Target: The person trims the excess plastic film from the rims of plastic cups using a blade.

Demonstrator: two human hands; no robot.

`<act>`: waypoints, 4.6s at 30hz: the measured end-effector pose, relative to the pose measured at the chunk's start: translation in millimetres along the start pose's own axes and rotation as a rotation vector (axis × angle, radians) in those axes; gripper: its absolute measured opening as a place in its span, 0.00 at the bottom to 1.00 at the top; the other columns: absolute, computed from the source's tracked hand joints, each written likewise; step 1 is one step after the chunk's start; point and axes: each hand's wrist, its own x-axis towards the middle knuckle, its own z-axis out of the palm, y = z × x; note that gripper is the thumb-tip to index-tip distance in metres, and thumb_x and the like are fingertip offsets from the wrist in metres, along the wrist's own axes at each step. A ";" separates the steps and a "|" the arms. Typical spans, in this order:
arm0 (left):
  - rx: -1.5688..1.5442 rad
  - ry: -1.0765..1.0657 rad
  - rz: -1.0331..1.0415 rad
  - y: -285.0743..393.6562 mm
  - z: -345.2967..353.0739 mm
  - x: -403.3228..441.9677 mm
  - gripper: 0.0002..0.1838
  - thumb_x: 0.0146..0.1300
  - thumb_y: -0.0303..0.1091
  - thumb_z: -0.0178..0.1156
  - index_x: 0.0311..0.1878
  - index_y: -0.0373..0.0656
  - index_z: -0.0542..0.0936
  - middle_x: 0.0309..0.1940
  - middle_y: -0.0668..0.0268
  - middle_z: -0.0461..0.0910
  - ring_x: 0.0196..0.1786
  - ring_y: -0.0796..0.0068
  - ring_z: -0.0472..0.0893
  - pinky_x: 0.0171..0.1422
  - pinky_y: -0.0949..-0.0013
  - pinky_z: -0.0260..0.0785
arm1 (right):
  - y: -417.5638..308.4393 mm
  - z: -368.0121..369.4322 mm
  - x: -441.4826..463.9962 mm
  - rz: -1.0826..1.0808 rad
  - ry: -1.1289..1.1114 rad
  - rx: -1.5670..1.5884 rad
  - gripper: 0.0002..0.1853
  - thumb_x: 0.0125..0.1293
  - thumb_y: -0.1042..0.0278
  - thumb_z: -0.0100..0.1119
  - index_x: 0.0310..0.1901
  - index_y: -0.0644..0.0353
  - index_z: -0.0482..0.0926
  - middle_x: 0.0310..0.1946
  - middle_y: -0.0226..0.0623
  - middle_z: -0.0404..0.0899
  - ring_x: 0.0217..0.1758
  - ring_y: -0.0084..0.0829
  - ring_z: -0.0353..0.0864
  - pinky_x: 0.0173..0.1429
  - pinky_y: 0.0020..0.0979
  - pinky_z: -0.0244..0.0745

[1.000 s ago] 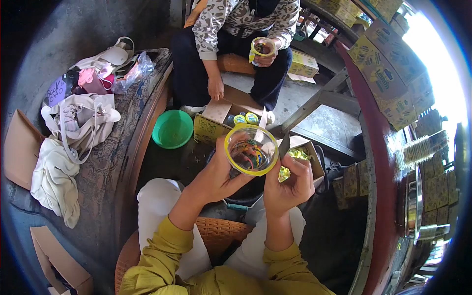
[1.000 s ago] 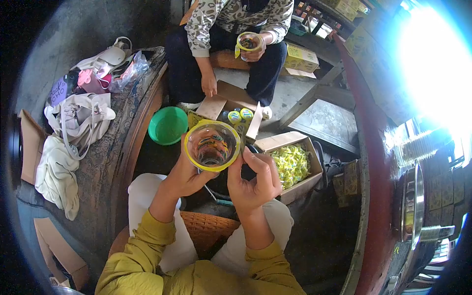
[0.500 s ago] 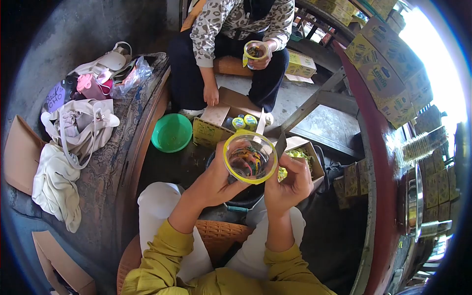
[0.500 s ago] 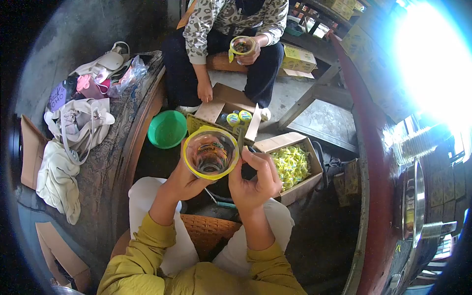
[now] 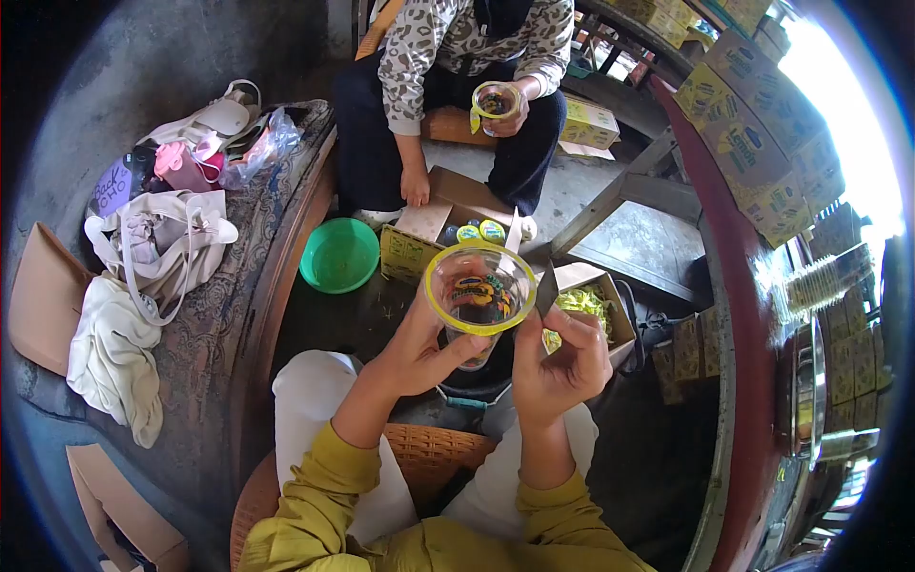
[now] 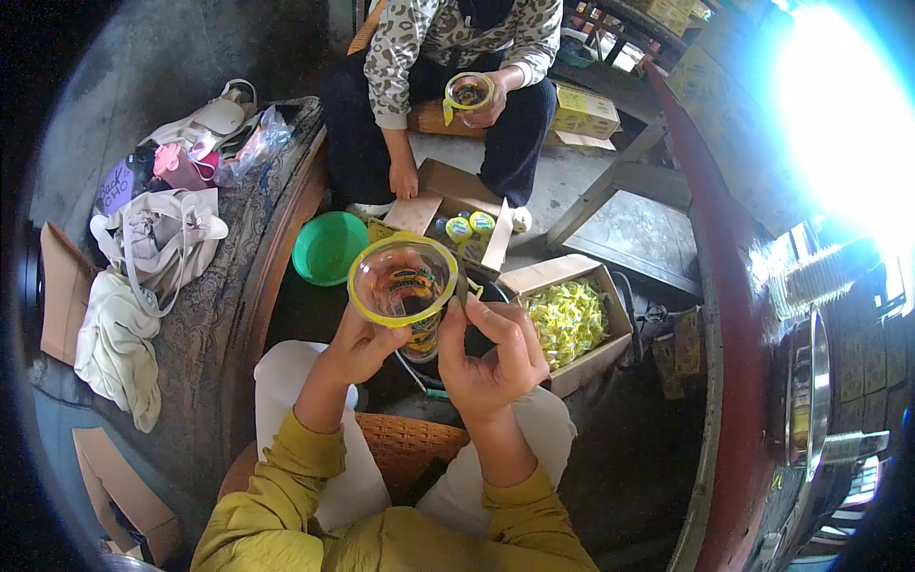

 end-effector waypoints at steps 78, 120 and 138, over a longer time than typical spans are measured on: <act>-0.291 -0.022 -0.040 1.5 5.2 0.7 0.38 0.47 0.28 0.65 0.59 0.39 0.54 0.51 0.60 0.62 0.53 0.71 0.67 0.53 0.69 0.64 | 1.9 -8.1 4.7 0.010 -0.035 0.031 0.09 0.42 0.81 0.64 0.27 0.63 0.76 0.18 0.38 0.74 0.19 0.26 0.74 0.24 0.21 0.66; -0.167 -0.097 -0.078 5.3 -2.9 1.1 0.38 0.47 0.25 0.65 0.59 0.41 0.54 0.50 0.60 0.62 0.53 0.71 0.66 0.51 0.70 0.64 | -1.5 -3.1 3.8 -0.052 -0.037 -0.015 0.09 0.40 0.81 0.64 0.26 0.62 0.76 0.17 0.36 0.73 0.18 0.25 0.72 0.22 0.20 0.65; -0.225 -0.198 -0.154 8.4 -8.0 -1.1 0.39 0.44 0.23 0.66 0.59 0.41 0.55 0.50 0.62 0.63 0.55 0.72 0.65 0.56 0.70 0.61 | 1.4 -9.9 8.5 -0.003 -0.115 0.072 0.09 0.40 0.82 0.64 0.25 0.65 0.76 0.18 0.38 0.74 0.18 0.25 0.73 0.23 0.20 0.65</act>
